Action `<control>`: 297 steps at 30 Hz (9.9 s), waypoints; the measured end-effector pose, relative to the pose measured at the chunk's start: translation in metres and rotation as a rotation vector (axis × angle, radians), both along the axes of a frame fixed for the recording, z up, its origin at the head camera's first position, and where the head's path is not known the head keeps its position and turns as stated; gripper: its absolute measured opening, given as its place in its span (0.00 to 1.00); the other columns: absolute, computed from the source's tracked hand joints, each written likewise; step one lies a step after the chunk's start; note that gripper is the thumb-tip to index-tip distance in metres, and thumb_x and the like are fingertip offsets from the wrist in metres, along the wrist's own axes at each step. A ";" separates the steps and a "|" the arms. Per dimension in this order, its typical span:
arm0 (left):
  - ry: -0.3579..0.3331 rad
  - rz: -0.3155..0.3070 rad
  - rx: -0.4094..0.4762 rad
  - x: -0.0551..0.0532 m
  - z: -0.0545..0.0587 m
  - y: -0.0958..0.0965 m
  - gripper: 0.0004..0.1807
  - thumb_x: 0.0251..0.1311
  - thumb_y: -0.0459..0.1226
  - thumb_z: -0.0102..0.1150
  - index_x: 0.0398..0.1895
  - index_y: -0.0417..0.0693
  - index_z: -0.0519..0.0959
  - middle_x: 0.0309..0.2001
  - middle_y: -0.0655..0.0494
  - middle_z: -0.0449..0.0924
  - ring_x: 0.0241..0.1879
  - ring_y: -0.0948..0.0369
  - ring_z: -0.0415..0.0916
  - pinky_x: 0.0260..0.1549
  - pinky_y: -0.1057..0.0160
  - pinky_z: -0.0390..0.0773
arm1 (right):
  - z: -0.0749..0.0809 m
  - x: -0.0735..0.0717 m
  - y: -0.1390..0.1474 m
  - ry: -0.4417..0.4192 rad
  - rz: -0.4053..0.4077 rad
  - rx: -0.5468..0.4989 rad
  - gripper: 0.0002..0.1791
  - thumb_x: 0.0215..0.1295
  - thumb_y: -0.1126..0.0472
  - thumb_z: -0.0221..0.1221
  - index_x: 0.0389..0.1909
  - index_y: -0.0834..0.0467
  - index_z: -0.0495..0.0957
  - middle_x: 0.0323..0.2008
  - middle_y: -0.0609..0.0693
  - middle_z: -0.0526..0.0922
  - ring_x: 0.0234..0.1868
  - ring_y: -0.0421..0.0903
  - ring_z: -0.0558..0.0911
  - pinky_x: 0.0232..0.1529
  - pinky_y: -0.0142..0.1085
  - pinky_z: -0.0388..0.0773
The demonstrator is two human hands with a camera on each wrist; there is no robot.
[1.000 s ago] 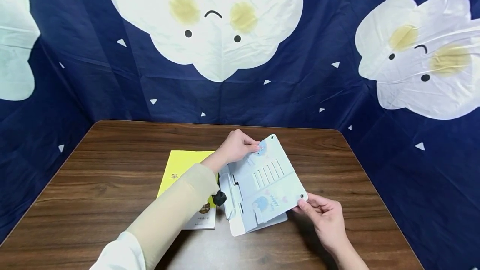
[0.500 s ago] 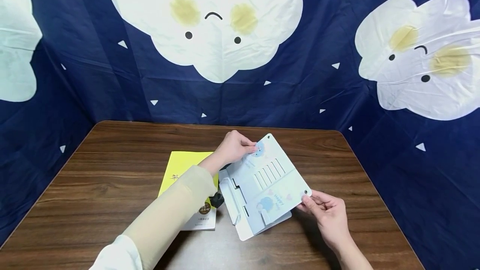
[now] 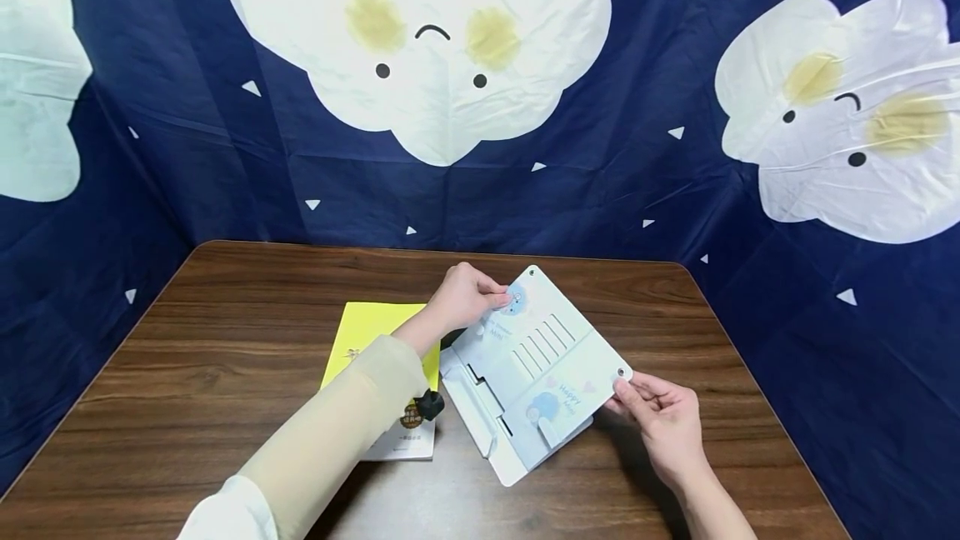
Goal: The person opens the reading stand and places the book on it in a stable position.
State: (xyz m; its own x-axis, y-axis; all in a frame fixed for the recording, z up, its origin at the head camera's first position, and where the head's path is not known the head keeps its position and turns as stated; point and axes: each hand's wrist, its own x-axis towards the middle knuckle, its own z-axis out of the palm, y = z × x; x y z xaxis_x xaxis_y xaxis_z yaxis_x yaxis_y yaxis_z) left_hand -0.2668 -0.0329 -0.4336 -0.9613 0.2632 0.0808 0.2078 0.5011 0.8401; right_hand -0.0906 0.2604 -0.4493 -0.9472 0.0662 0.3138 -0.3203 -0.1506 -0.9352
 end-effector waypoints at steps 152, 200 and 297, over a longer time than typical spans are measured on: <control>-0.207 0.062 0.288 0.066 -0.010 -0.056 0.04 0.64 0.33 0.75 0.32 0.40 0.90 0.30 0.50 0.89 0.26 0.56 0.86 0.30 0.59 0.88 | 0.016 -0.112 0.001 -0.180 -0.141 0.289 0.12 0.70 0.73 0.67 0.47 0.80 0.84 0.32 0.57 0.90 0.27 0.38 0.85 0.32 0.34 0.87; -0.159 0.050 0.264 0.070 -0.007 -0.057 0.04 0.64 0.33 0.75 0.32 0.41 0.90 0.30 0.52 0.89 0.29 0.53 0.88 0.31 0.58 0.88 | 0.020 -0.113 0.000 -0.177 -0.203 0.367 0.10 0.70 0.70 0.69 0.45 0.75 0.87 0.32 0.55 0.90 0.28 0.42 0.86 0.34 0.39 0.88; -0.388 0.289 0.000 0.131 -0.018 -0.233 0.15 0.72 0.36 0.65 0.47 0.27 0.85 0.47 0.41 0.85 0.47 0.52 0.82 0.46 0.52 0.86 | -0.007 -0.014 -0.211 -0.540 0.591 0.363 0.07 0.74 0.73 0.59 0.43 0.76 0.80 0.30 0.61 0.86 0.29 0.47 0.87 0.36 0.42 0.89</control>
